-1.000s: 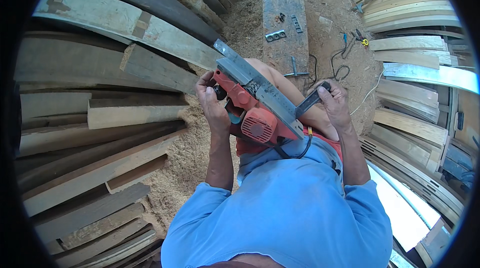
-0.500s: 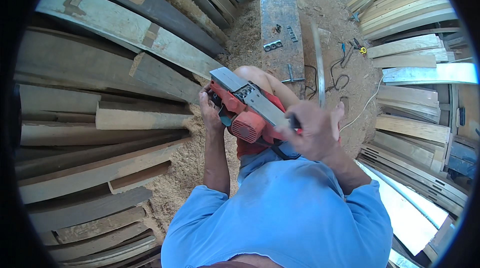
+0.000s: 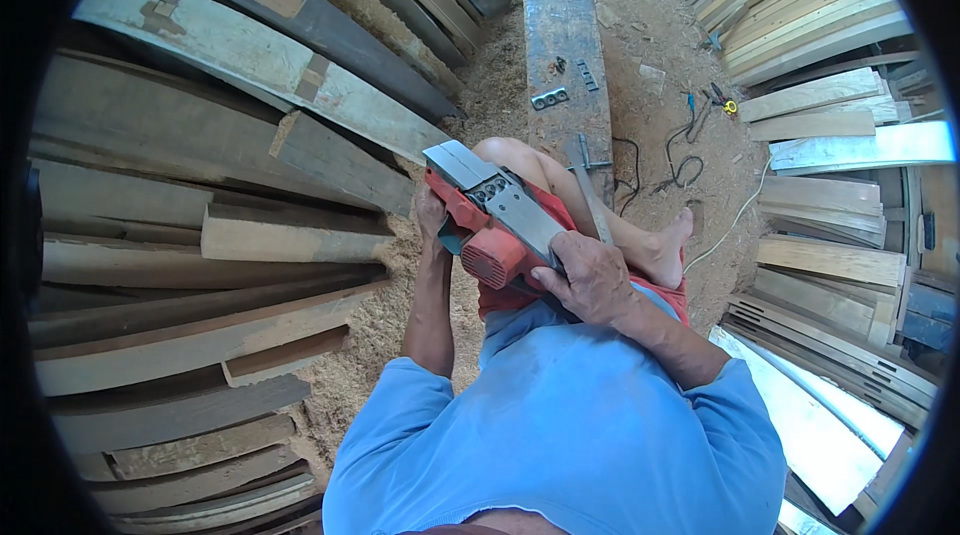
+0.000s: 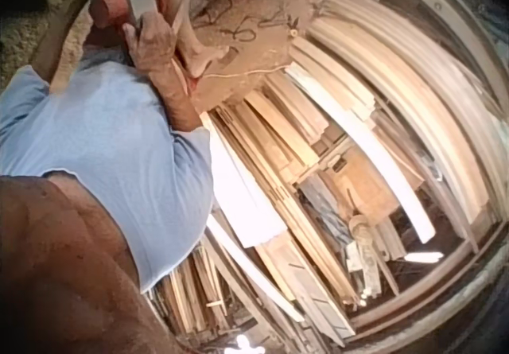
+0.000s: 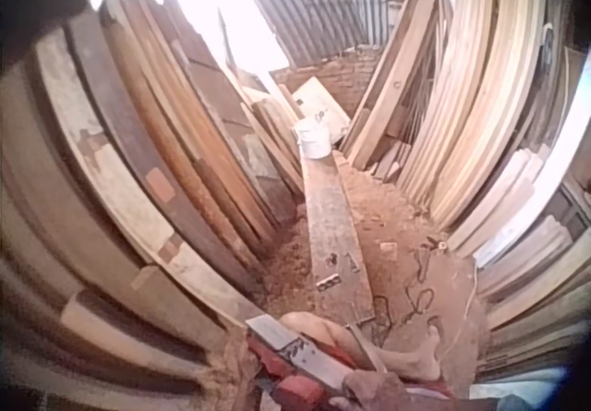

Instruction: The person loosens and tightens screws on the base of a power planer using a screwdriver. They handle a small metal strip to check the alignment of the blades before finishing the adjustments.

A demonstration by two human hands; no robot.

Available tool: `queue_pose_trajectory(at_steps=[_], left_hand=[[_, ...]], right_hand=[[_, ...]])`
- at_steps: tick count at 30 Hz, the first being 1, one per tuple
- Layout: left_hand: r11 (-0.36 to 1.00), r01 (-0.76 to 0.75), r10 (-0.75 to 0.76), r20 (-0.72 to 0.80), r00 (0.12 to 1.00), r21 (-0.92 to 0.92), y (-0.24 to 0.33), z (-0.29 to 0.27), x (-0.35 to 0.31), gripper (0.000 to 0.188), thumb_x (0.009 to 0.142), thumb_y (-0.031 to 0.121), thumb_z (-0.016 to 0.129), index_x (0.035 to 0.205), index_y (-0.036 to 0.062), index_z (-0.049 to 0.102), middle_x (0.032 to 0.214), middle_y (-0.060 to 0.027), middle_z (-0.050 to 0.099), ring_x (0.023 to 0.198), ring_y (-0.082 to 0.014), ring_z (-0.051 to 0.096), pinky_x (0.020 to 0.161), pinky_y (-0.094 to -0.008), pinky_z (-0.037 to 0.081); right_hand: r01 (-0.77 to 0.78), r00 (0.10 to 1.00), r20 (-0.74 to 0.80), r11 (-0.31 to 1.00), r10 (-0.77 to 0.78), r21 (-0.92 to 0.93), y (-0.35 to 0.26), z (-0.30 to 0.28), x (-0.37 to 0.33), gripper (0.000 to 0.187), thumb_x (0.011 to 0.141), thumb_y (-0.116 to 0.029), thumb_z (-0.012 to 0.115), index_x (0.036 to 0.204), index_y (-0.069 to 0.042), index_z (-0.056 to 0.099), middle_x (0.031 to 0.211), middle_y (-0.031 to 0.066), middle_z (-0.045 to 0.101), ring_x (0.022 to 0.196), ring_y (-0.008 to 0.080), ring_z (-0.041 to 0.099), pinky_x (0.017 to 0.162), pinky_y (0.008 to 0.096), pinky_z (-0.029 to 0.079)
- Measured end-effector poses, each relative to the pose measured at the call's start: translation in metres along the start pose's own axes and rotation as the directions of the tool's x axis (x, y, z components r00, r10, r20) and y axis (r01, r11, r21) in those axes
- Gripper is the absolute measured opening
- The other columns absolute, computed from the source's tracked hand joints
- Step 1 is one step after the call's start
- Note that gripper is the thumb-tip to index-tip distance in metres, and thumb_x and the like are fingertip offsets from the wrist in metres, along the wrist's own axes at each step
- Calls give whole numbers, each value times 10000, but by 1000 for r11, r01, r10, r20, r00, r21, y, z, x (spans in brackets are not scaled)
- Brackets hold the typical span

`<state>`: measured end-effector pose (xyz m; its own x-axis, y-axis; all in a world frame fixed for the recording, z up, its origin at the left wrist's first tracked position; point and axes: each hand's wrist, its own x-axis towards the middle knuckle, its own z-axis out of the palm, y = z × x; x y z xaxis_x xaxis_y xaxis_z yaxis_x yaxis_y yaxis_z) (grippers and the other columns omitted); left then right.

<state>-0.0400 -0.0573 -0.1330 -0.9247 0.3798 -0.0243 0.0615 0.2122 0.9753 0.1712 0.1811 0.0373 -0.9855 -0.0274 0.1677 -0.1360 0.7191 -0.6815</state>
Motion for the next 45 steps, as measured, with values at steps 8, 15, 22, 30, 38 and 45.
queue_pose_trajectory(at_steps=[8,15,22,30,38,45], left_hand=[[742,301,-253,165,953,-600,19,-6,-3,437,1101,366,528,1381,39,596,1275,-98,696,1080,-211,713,942,-387,595],[468,573,-318,477,819,-673,39,-18,4,519,1106,414,469,1426,21,581,1303,-144,703,1154,-263,721,1008,-449,595],[744,12,-91,-83,992,-668,38,20,-28,432,1149,373,446,1344,-2,535,1252,-153,666,1121,-214,684,963,-391,571],[956,156,-126,135,983,-248,19,-5,-6,452,1124,382,424,1330,19,599,1255,-112,689,1111,-168,685,942,-365,571],[364,493,-209,446,870,-790,22,-4,3,553,1125,408,420,1496,5,497,1390,-194,654,1193,-331,705,1024,-506,601],[439,347,-303,227,926,-829,-15,6,-5,526,1126,403,421,1466,13,518,1345,-171,666,1161,-321,713,1000,-503,606]], right_hand=[[77,997,-7,997,-77,12,-5,-1,4,352,937,-327,749,964,-48,536,793,146,567,736,363,637,656,473,496],[51,999,-2,999,-51,18,-6,0,3,348,905,-285,789,987,-50,545,813,139,574,731,355,627,649,468,489],[-41,999,23,999,40,29,1,-1,2,362,908,-290,782,1011,-47,533,832,139,580,769,358,639,673,475,503],[31,999,6,999,-31,32,-1,0,7,354,906,-271,784,1007,-46,529,827,143,577,750,363,632,671,478,498],[32,999,-16,995,-31,89,-14,-11,6,281,957,-242,737,1072,-27,599,856,146,594,756,339,633,687,446,509],[-12,911,-406,990,69,142,-15,-79,23,318,1030,-96,584,1325,-7,661,1019,156,691,854,272,677,780,402,541]])
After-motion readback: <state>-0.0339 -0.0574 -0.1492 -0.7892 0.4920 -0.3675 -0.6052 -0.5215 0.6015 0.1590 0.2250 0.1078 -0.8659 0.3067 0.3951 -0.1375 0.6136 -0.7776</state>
